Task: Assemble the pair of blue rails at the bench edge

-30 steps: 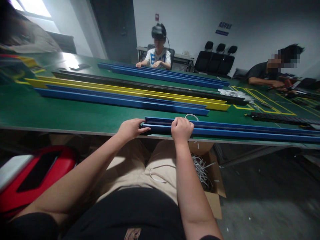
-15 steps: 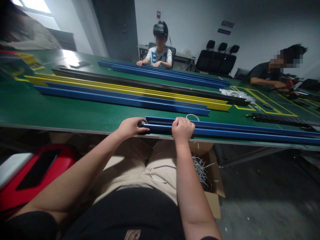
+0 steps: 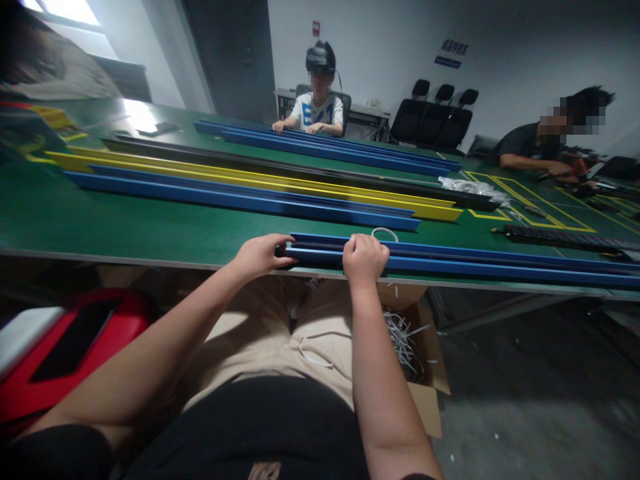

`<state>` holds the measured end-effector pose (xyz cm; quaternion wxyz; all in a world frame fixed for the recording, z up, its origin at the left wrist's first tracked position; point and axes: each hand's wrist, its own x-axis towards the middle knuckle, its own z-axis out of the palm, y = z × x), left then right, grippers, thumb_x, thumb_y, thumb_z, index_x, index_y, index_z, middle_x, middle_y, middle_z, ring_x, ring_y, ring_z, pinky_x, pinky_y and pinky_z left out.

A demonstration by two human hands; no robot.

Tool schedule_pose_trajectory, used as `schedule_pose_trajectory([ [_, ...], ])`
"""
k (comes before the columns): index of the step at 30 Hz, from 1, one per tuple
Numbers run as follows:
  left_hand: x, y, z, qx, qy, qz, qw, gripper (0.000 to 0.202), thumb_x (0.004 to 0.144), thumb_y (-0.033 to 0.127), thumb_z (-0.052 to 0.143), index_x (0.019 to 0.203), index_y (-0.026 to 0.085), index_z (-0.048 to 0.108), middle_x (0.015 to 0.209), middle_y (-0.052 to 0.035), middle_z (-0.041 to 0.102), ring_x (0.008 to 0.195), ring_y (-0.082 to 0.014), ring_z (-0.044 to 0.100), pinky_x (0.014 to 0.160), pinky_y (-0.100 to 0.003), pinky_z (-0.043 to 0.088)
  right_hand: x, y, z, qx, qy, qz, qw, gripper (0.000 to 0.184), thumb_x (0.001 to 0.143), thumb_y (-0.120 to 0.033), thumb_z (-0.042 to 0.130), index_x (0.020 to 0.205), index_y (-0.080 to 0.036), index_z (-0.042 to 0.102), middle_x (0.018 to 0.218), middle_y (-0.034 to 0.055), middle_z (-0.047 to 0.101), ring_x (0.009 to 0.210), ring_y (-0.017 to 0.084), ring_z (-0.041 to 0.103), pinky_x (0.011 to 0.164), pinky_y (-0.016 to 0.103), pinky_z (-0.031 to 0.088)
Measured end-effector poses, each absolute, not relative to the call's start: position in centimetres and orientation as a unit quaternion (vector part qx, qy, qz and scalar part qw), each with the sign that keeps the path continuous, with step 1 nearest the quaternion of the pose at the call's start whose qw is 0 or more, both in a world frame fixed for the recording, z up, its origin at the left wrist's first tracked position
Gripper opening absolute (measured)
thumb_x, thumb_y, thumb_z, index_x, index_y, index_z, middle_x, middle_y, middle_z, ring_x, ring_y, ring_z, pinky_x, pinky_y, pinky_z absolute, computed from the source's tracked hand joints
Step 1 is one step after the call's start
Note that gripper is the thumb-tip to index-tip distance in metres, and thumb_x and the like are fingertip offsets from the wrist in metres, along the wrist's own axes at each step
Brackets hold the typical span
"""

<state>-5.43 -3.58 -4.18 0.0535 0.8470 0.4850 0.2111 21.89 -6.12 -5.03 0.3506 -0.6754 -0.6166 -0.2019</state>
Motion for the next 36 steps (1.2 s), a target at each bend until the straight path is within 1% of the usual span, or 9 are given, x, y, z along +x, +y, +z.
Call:
schedule_pose_trajectory([
  [4,-5.0,-4.2,-4.1,0.856,0.49,0.167,0.011,0.053,0.09,0.059,0.056,0.132,0.027,0.063,0.114,-0.004,0.072,0.1,-0.0216,0.067,0.079,-0.029,0.046,21.9,-6.1,-4.9,-0.678,-0.616,-0.201,0.347,0.037,0.101,-0.03,0.037,0.097,-0.02,0.072,0.103,0.008,0.074,0.1,0.022,0.06,0.088,0.038,0.029],
  [7,-4.7,-4.5,-3.8,0.854,0.499,0.145,0.001,0.054,0.092,0.059,0.052,0.135,0.027,0.062,0.12,-0.0053,0.071,0.103,-0.0223,0.067,0.081,-0.028,0.046,21.8,-6.2,-4.8,-0.68,-0.615,-0.198,0.347,0.036,0.101,-0.03,0.037,0.097,-0.02,0.072,0.102,0.0076,0.074,0.1,0.022,0.06,0.088,0.038,0.029],
  [13,-4.5,-4.6,-3.4,0.856,0.501,0.13,0.009,0.052,0.092,0.06,0.052,0.132,0.029,0.064,0.122,-0.0045,0.071,0.105,-0.023,0.068,0.082,-0.029,0.047,21.8,-6.3,-4.7,-0.684,-0.615,-0.201,0.337,0.037,0.101,-0.03,0.036,0.094,-0.02,0.071,0.1,0.0088,0.074,0.099,0.023,0.059,0.087,0.037,0.029],
  [18,-4.4,-4.8,-3.3,0.852,0.505,0.137,0.006,0.054,0.092,0.056,0.053,0.138,0.029,0.059,0.127,-0.0044,0.07,0.109,-0.0241,0.067,0.086,-0.03,0.047,21.7,-6.3,-4.6,-0.685,-0.615,-0.206,0.333,0.036,0.101,-0.03,0.037,0.095,-0.02,0.071,0.1,0.0085,0.073,0.099,0.022,0.058,0.088,0.037,0.029],
  [24,-4.3,-4.9,-3.3,0.856,0.504,0.118,-0.002,0.056,0.093,0.058,0.049,0.139,0.027,0.059,0.122,-0.0057,0.071,0.105,-0.0241,0.068,0.084,-0.03,0.047,21.8,-6.2,-4.7,-0.684,-0.615,-0.2,0.336,0.034,0.1,-0.03,0.039,0.096,-0.021,0.071,0.101,0.0075,0.074,0.1,0.022,0.059,0.088,0.038,0.029],
  [31,-4.1,-4.8,-3.4,0.855,0.506,0.117,-0.016,0.058,0.093,0.059,0.048,0.14,0.027,0.058,0.126,-0.0057,0.07,0.106,-0.0251,0.068,0.084,-0.03,0.048,21.8,-6.1,-4.8,-0.686,-0.611,-0.199,0.341,0.035,0.1,-0.03,0.039,0.096,-0.02,0.072,0.101,0.0084,0.074,0.1,0.023,0.059,0.088,0.038,0.029],
  [36,-4.0,-4.8,-3.2,0.85,0.513,0.119,-0.005,0.058,0.092,0.059,0.05,0.14,0.027,0.059,0.127,-0.0059,0.07,0.109,-0.0252,0.068,0.087,-0.03,0.048,21.8,-6.1,-4.8,-0.682,-0.614,-0.202,0.341,0.034,0.1,-0.03,0.039,0.094,-0.02,0.072,0.1,0.0079,0.074,0.099,0.023,0.059,0.086,0.038,0.029],
])
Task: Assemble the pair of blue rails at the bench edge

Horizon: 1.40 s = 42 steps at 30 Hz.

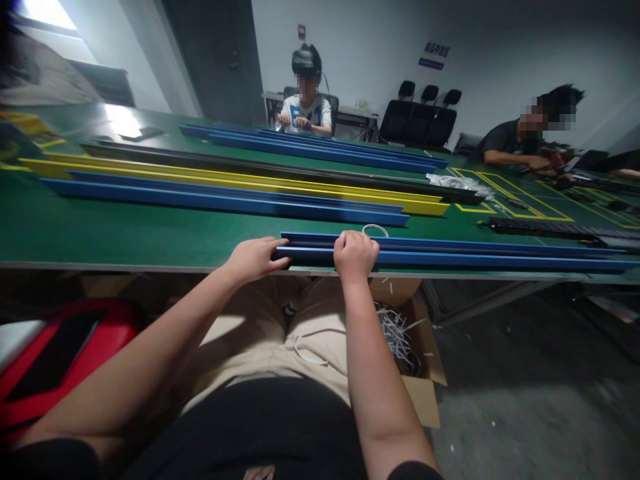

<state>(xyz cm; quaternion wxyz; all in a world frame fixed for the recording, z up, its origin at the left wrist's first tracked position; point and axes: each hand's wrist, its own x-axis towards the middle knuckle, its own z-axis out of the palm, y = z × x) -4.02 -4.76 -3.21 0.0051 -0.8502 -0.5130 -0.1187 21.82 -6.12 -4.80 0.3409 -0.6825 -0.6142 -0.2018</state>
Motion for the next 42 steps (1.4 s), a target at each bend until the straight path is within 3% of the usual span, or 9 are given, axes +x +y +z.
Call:
schedule_pose_trajectory([
  [27,-3.88,-5.02,-3.37,-0.854,-0.503,-0.133,0.003,0.058,0.093,0.055,0.048,0.139,0.022,0.058,0.123,-0.0089,0.072,0.11,-0.026,0.068,0.092,-0.032,0.048,21.85,-6.07,-4.92,-0.682,-0.61,-0.216,0.341,0.035,0.101,-0.031,0.038,0.093,-0.021,0.071,0.099,0.0075,0.074,0.098,0.023,0.059,0.086,0.038,0.028],
  [42,-3.89,-4.14,-3.05,-0.854,-0.51,-0.099,-0.026,0.057,0.091,0.059,0.05,0.137,0.027,0.061,0.122,-0.0071,0.073,0.109,-0.027,0.069,0.088,-0.032,0.05,21.84,-6.08,-4.86,-0.683,-0.613,-0.203,0.342,0.035,0.101,-0.03,0.039,0.094,-0.02,0.071,0.099,0.0075,0.074,0.098,0.022,0.059,0.086,0.038,0.028],
])
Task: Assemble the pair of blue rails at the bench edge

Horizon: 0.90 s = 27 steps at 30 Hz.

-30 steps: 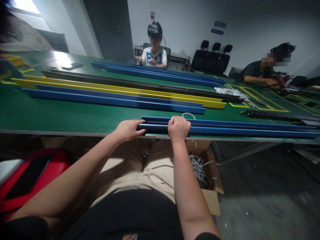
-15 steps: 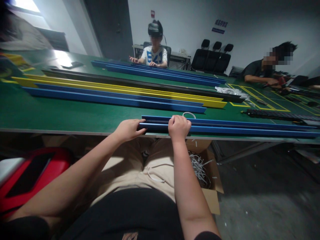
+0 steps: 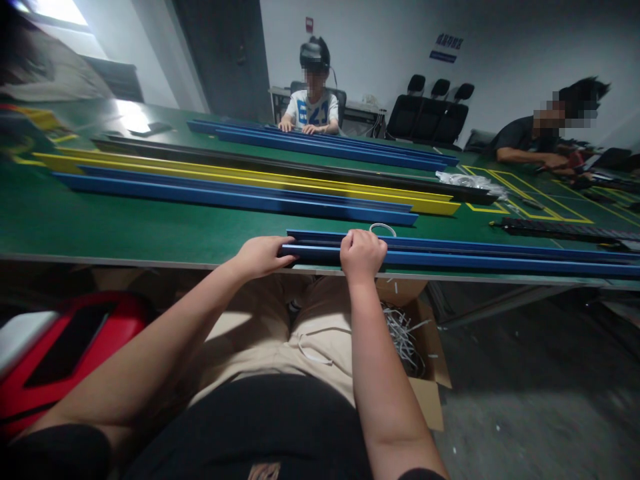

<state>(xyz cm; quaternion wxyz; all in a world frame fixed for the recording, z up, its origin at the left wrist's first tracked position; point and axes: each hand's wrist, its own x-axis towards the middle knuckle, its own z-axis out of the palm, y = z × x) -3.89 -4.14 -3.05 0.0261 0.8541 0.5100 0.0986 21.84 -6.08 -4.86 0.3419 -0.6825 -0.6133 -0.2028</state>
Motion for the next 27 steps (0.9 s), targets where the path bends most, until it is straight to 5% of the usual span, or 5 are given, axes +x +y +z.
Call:
schedule_pose_trajectory([
  [10,-4.09,-4.09,-2.78,0.867,0.489,0.086,0.026,0.05,0.093,0.06,0.048,0.132,0.034,0.063,0.113,-0.0028,0.076,0.102,-0.0244,0.071,0.08,-0.029,0.049,21.71,-6.16,-4.65,-0.69,-0.614,-0.198,0.329,0.036,0.1,-0.029,0.037,0.094,-0.019,0.071,0.1,0.009,0.073,0.099,0.023,0.058,0.084,0.038,0.028],
  [27,-3.96,-4.11,-2.87,0.86,0.506,0.071,0.014,0.061,0.094,0.06,0.046,0.144,0.026,0.054,0.129,-0.007,0.07,0.114,-0.0265,0.067,0.091,-0.032,0.049,21.69,-6.16,-4.7,-0.684,-0.614,-0.204,0.337,0.034,0.1,-0.029,0.039,0.092,-0.02,0.071,0.099,0.0085,0.074,0.098,0.023,0.059,0.084,0.037,0.028],
])
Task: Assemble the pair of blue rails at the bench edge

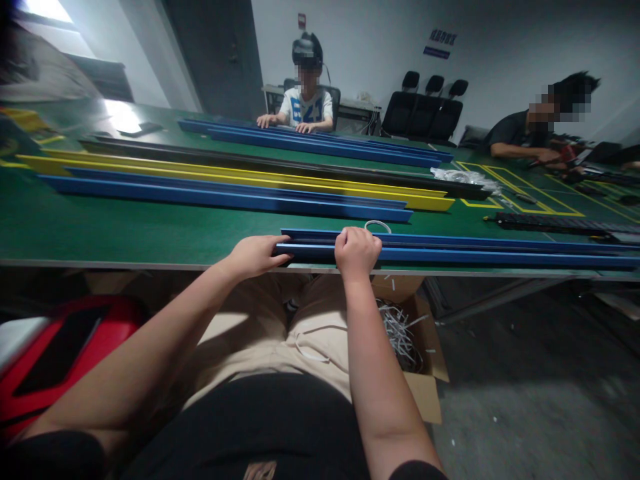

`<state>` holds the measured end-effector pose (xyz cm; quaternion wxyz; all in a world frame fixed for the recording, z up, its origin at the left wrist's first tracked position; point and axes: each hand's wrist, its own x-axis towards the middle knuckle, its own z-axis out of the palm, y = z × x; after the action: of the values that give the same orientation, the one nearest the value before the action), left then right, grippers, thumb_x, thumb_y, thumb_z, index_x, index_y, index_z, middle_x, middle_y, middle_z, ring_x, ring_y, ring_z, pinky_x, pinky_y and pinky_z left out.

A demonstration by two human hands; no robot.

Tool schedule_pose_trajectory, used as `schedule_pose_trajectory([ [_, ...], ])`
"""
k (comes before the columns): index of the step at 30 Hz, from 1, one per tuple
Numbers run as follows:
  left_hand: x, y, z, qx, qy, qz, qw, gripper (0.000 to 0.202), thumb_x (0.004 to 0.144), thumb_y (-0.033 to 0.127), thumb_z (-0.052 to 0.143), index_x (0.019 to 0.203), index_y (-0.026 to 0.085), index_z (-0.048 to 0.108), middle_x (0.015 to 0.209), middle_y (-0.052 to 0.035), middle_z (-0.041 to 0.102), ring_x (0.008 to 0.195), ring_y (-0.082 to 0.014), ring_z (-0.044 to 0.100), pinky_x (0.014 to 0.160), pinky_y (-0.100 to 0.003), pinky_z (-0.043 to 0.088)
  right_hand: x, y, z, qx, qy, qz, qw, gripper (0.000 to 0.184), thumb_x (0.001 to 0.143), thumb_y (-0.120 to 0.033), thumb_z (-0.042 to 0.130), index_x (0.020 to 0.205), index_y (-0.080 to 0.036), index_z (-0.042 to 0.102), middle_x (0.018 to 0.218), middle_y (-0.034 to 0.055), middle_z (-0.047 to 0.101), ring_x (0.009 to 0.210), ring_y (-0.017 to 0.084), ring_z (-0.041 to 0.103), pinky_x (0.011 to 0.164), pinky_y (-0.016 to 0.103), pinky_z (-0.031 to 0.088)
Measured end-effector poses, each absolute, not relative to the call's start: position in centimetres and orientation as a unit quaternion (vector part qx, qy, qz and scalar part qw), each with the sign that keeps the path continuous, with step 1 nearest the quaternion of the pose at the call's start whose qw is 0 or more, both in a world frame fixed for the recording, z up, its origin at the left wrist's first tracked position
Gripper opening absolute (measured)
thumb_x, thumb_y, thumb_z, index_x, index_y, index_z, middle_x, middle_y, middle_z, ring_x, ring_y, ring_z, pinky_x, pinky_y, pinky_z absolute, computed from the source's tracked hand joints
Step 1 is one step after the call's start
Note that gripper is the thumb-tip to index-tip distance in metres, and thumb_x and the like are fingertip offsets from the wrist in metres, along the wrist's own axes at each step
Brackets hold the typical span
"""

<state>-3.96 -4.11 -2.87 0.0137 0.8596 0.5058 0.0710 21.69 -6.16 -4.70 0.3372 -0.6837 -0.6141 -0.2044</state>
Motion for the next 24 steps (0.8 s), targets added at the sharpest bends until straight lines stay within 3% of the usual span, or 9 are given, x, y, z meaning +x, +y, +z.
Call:
schedule_pose_trajectory([
  [6,-4.2,-3.6,-2.5,0.877,0.478,0.033,0.018,0.063,0.095,0.063,0.041,0.145,0.027,0.051,0.125,-0.0086,0.072,0.109,-0.0273,0.069,0.085,-0.032,0.049,21.7,-6.2,-4.6,-0.69,-0.614,-0.202,0.325,0.035,0.1,-0.029,0.038,0.093,-0.02,0.071,0.099,0.009,0.074,0.098,0.023,0.059,0.084,0.038,0.028],
  [19,-4.4,-3.6,-2.8,0.877,0.478,0.049,0.018,0.062,0.095,0.063,0.042,0.146,0.028,0.051,0.132,-0.0069,0.068,0.117,-0.0263,0.065,0.09,-0.03,0.048,21.7,-6.2,-4.6,-0.684,-0.615,-0.202,0.336,0.035,0.1,-0.029,0.039,0.093,-0.02,0.071,0.099,0.008,0.074,0.098,0.022,0.058,0.084,0.037,0.028],
  [24,-3.8,-4.6,-2.0,0.851,0.525,0.021,-0.007,0.063,0.094,0.061,0.045,0.145,0.025,0.051,0.114,-0.0121,0.075,0.101,-0.0302,0.071,0.083,-0.036,0.05,21.7,-6.1,-4.6,-0.686,-0.614,-0.202,0.334,0.035,0.1,-0.03,0.038,0.093,-0.02,0.071,0.099,0.0083,0.074,0.098,0.023,0.058,0.084,0.038,0.028],
])
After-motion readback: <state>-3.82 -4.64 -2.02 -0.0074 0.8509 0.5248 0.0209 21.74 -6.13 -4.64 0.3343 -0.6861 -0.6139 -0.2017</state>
